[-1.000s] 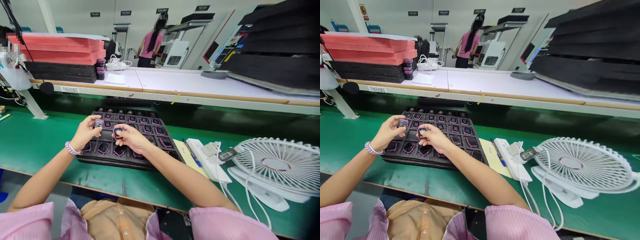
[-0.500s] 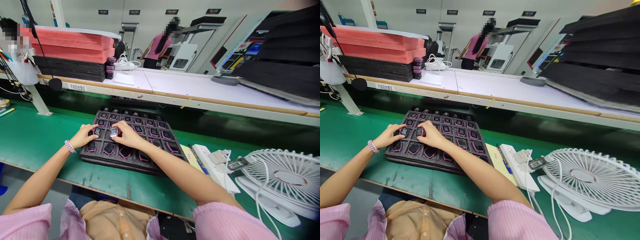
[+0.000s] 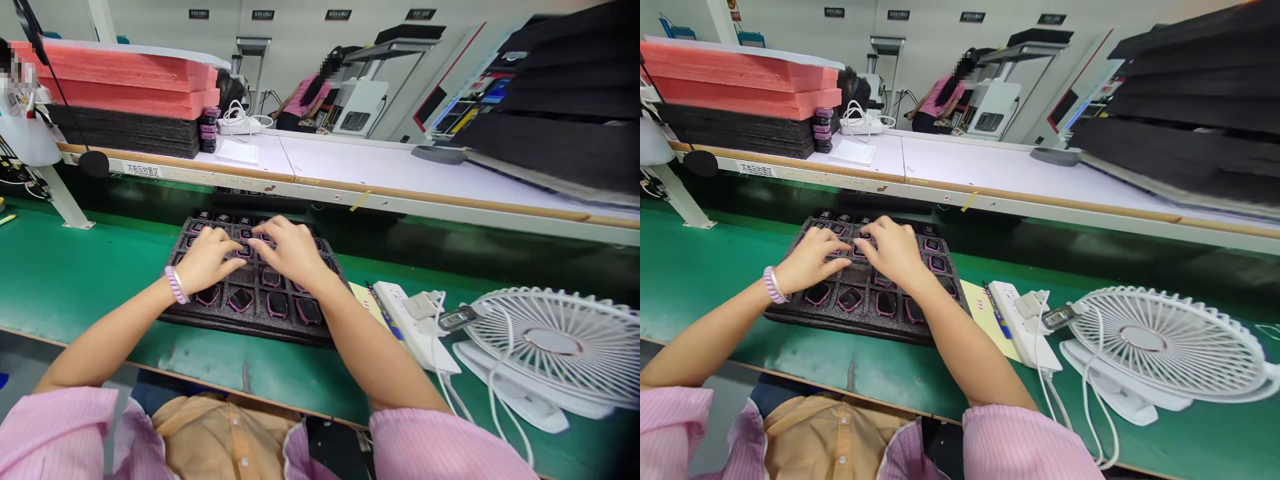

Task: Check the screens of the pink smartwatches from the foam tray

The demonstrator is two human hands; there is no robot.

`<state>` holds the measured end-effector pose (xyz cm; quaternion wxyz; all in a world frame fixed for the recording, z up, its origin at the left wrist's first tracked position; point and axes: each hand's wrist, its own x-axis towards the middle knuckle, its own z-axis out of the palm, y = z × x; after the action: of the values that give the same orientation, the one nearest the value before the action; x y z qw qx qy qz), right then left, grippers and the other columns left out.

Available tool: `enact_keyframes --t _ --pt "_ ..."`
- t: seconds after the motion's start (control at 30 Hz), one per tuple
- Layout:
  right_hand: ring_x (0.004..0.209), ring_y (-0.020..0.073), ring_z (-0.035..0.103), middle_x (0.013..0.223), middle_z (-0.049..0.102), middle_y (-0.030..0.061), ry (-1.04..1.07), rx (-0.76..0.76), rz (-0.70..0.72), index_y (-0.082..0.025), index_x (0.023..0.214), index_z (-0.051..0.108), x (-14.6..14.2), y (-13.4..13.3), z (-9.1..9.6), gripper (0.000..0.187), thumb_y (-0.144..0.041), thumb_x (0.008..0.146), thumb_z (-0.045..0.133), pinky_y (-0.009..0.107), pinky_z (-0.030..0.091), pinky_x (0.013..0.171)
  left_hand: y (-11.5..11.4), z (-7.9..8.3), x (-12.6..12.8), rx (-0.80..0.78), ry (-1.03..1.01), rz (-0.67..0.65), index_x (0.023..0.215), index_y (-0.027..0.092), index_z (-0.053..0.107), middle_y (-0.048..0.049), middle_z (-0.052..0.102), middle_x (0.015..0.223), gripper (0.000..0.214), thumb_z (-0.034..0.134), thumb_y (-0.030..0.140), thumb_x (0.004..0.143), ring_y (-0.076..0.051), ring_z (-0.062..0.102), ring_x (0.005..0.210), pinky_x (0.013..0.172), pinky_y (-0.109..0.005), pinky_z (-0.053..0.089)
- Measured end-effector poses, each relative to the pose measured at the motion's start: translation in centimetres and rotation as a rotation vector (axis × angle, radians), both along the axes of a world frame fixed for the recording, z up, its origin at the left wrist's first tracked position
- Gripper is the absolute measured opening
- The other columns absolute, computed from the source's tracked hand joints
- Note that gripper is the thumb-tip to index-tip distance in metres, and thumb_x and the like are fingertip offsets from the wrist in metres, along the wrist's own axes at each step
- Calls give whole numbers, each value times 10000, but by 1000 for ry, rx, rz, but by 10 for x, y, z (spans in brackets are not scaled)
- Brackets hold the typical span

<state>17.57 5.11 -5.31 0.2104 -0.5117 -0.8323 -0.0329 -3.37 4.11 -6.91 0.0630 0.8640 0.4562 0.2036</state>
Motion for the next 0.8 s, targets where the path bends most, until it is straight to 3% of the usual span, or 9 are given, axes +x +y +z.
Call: enact_keyframes --t 0.1,0.2,0.27,0.37,0.5,0.63,0.7,0.8 --pt "1020 320 677 1088 701 131 -294 -153 -189 -150 1056 765 29 -8 7 222 -321 1085 626 372 439 831 5 -2 50 -93 137 -43 1175 168 763 -148 640 1095 330 610 394 988 -331 530 1143 1075 -462 416" --pt "1030 354 690 1056 704 176 -503 -266 -345 -110 986 762 52 -19 -4 368 -393 1122 570 363 449 784 10 -16 86 -168 203 -12 1033 82 777 -220 645 1122 366 661 420 955 -392 521 1203 1031 -471 440" --pt "1044 373 688 1093 694 203 -537 -332 -369 -88 1033 746 64 -26 -17 387 -416 1125 562 365 450 771 11 -24 100 -198 180 17 1002 44 756 -264 634 1157 393 726 423 907 -423 522 1212 1003 -488 456" --pt "1056 338 680 1155 675 183 -504 -362 -297 -99 1128 690 76 -30 -36 281 -348 1127 560 345 440 779 11 -31 109 -230 101 32 1058 43 705 -271 622 1214 385 815 329 823 -429 535 1222 1010 -501 458" --pt "952 268 654 1022 672 97 -201 -376 -155 -170 983 561 81 -25 -47 113 -203 1002 667 295 393 730 12 -27 105 -292 -75 -20 934 145 652 -123 691 998 248 755 37 737 -327 643 1054 947 -432 491" --pt "769 244 633 862 654 59 -51 -385 -99 -209 905 444 83 -14 -38 164 -164 949 595 287 344 642 24 -9 89 -359 -403 -41 816 181 544 -17 629 785 228 740 77 760 -225 655 841 804 -343 512" --pt "685 216 611 834 643 40 269 -456 23 -218 912 422 81 -8 -29 194 -287 976 591 283 379 632 32 5 77 -415 -617 -57 857 179 507 -10 623 795 208 712 163 831 -174 647 760 721 -294 512" --pt "599 172 562 881 681 43 995 -642 300 -216 1010 490 66 3 -14 433 -543 889 747 271 409 586 39 27 60 -518 -909 -128 999 163 494 -28 640 879 217 664 249 895 -100 618 649 639 -238 500"
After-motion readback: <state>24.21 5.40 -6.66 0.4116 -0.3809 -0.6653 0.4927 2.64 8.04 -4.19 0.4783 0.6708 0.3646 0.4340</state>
